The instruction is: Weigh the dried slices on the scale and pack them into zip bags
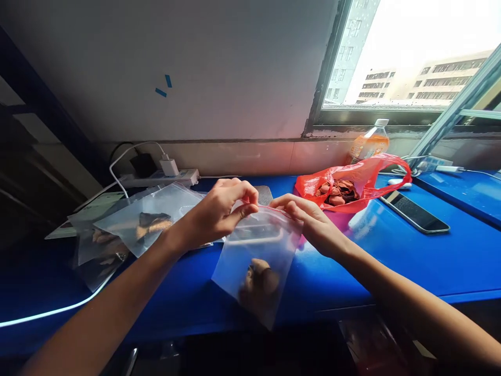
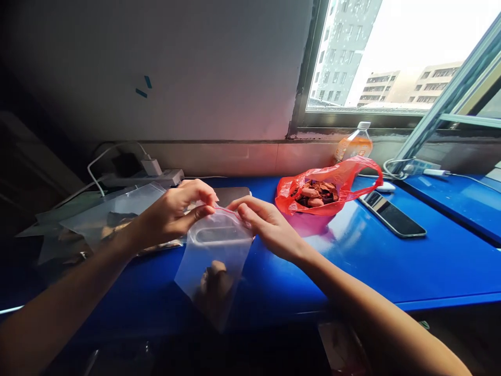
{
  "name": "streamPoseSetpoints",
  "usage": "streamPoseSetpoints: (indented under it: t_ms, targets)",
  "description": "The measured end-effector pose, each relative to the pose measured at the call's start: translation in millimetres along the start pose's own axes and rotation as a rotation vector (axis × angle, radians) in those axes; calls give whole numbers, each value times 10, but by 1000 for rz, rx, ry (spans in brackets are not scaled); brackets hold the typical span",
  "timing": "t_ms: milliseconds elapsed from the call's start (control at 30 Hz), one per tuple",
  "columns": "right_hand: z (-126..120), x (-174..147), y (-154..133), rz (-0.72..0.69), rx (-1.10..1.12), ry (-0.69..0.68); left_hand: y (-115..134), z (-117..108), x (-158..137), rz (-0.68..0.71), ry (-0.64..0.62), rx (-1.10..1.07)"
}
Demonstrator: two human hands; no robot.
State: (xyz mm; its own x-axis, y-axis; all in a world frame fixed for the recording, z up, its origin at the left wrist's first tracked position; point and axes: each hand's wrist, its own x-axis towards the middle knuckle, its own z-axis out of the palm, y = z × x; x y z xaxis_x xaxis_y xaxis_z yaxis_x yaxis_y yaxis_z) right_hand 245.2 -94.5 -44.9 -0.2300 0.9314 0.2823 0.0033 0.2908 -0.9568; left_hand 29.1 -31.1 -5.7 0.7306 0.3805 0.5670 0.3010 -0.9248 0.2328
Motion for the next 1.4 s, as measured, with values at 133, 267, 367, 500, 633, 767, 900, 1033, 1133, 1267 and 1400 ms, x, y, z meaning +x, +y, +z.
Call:
streamPoseSetpoints:
  t_ms: [133,267,367,500,633,767,900,1033,1133,1267,1400]
  targets:
    - [-31,-36,-36,-90,-85,0,15,20,59,-29,11,26]
    - [-41,-28,-30,-19,-227,-14,17,27,100,-67,0,75]
    - [-81,8,-34,-60,-152,13,-65,-48,127,-130,-107,82]
    - [-178,64,-61,-75,-73,121,-151,-192,129,-236,-191,-37]
    - [-166,-74,-44,-1,41,369,19,-327,214,-159,66,-42]
    - [-6,-424,57,93,213,359,333,-429,457,32,451,-76]
    - [57,-664,14,134,497,207,605,-334,658,132,539,-147]
    - [-138,-779,-185,108,443,535,772,-88,716,140,341,-140]
    - [-419,-935,-291,109,324,757,671,26,721,181,229,-83]
    - [-880,-1192,-359,-49,168,970,73,7,577,-223,31,60]
    - [-1231,-1272,-313,-81,62,1055,-682,-106,213,-748,-330,365]
